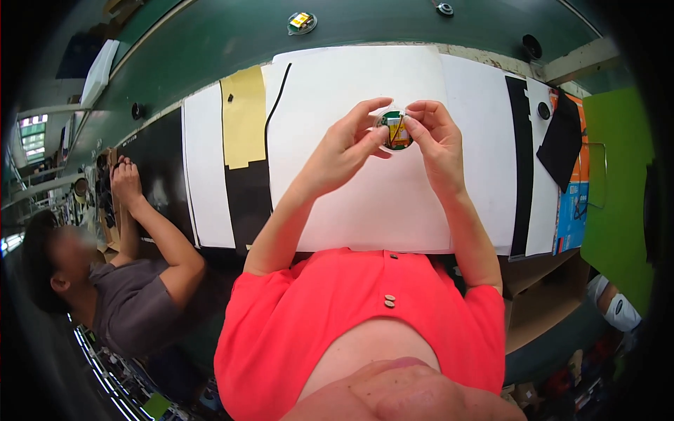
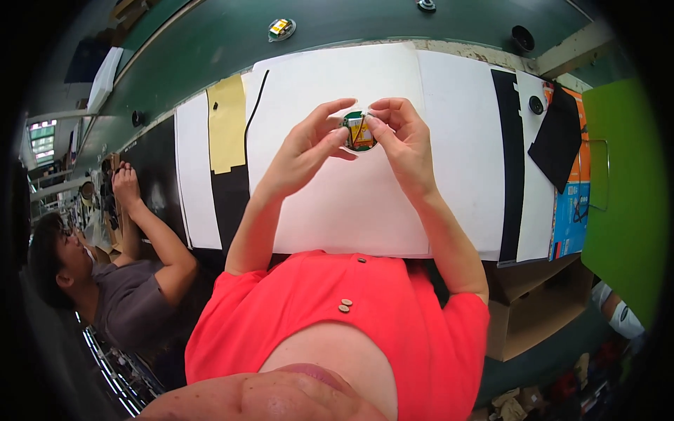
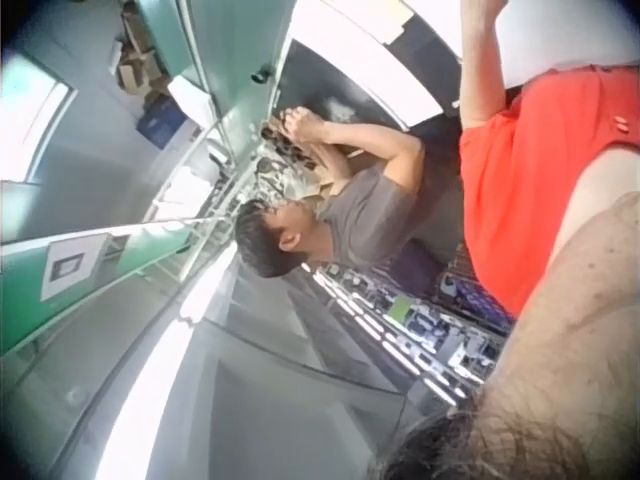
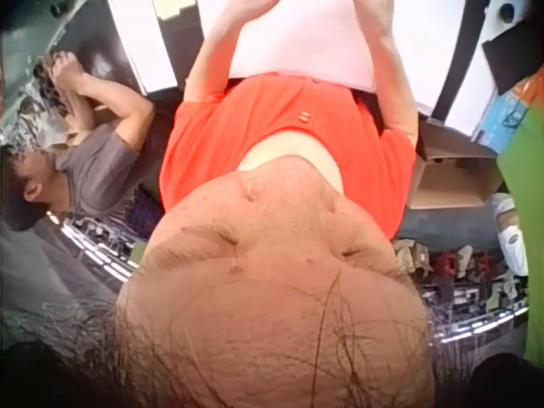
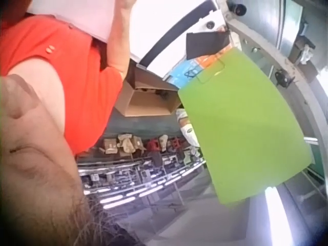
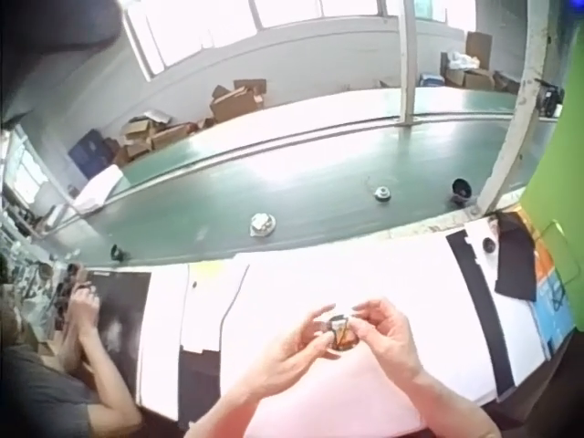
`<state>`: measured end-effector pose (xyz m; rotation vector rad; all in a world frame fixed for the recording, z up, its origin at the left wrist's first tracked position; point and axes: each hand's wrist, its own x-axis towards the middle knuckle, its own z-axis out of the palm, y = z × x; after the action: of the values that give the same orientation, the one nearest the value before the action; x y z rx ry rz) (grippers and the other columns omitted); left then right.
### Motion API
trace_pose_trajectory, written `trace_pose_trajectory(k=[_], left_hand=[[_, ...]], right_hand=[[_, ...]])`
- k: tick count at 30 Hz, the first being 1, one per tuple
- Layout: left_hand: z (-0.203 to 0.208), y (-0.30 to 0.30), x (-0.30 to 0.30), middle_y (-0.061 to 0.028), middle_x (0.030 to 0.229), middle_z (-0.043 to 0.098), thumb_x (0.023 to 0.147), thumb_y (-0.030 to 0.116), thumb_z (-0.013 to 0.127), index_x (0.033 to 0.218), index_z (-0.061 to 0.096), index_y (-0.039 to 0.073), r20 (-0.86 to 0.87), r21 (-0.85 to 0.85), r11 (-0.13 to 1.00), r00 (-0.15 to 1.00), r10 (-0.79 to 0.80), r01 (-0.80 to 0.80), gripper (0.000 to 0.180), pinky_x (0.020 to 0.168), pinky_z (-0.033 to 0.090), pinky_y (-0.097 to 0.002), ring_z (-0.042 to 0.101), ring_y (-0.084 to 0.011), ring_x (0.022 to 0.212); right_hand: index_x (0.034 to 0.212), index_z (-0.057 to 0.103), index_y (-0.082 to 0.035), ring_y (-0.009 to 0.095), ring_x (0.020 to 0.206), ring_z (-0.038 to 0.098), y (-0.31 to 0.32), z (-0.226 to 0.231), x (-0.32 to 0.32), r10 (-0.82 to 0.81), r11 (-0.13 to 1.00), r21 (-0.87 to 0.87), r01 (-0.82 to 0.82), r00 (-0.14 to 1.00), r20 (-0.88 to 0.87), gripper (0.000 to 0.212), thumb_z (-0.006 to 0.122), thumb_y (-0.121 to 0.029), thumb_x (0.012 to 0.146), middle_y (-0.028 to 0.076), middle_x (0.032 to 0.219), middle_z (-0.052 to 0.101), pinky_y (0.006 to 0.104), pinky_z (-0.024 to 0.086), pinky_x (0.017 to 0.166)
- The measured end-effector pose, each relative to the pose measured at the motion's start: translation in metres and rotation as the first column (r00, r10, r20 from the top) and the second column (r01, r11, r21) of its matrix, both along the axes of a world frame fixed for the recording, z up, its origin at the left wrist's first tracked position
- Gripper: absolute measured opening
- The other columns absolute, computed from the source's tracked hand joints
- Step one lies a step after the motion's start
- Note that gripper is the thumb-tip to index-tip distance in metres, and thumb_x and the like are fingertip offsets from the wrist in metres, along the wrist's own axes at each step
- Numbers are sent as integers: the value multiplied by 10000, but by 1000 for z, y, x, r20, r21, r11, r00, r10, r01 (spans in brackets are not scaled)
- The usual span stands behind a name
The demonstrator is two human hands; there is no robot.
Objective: Manually assemble components into a circular electronic casing on a production line.
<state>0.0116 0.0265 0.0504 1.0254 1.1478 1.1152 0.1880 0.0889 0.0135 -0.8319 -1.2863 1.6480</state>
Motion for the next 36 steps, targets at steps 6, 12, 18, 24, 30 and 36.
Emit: trace_pose_trajectory(k=[6,12,18,24,30,36], left_hand=[[-19,-20,13,-111,1180,684,904,-1,700,1472,470,50,-316,216,966,926,208,-143,615,770,572,-275,675,-151,972],[-25,-18,11,-116,1161,705,888,-19,694,1467,495,85,-406,215,969,890,206,-126,620,767,600,-303,697,-168,967],[-31,-19,8,-125,1147,710,909,-26,669,1486,472,80,-297,163,978,939,175,-131,619,889,605,-346,726,-207,1026],[-33,-17,0,-128,1153,716,913,-33,662,1486,470,72,-249,135,978,950,188,-159,614,916,598,-347,726,-223,1050],[-30,-19,-3,-128,1144,716,920,-27,657,1493,461,65,-285,132,983,945,161,-127,613,911,600,-353,727,-225,1041],[-31,-23,-9,-139,1048,714,961,9,586,1490,452,52,-233,142,988,967,99,-67,547,882,597,-374,728,-220,943]], right_hand=[[1126,586,-19,113,919,617,-16,-3,-12,-5,999,33,1,994,105,144,614,-96,1008,64,1040,631,277,523,797],[1046,625,-20,195,980,572,-13,-7,-19,-210,918,391,64,916,343,119,652,-98,961,75,1061,605,337,486,831],[980,653,-21,224,1017,548,-14,-7,-19,-241,875,481,43,902,357,94,698,-38,900,87,1060,592,340,462,876],[1035,672,6,112,881,574,-18,-3,-17,17,999,35,-22,989,146,97,684,-26,944,39,994,662,262,476,808],[1057,660,14,43,699,577,-15,-4,-13,129,989,-86,-121,988,89,104,639,-72,1002,38,869,690,182,447,606],[1036,613,-15,46,521,542,-12,5,-11,311,936,-189,-296,949,57,112,569,-117,1045,48,680,646,170,382,441]])
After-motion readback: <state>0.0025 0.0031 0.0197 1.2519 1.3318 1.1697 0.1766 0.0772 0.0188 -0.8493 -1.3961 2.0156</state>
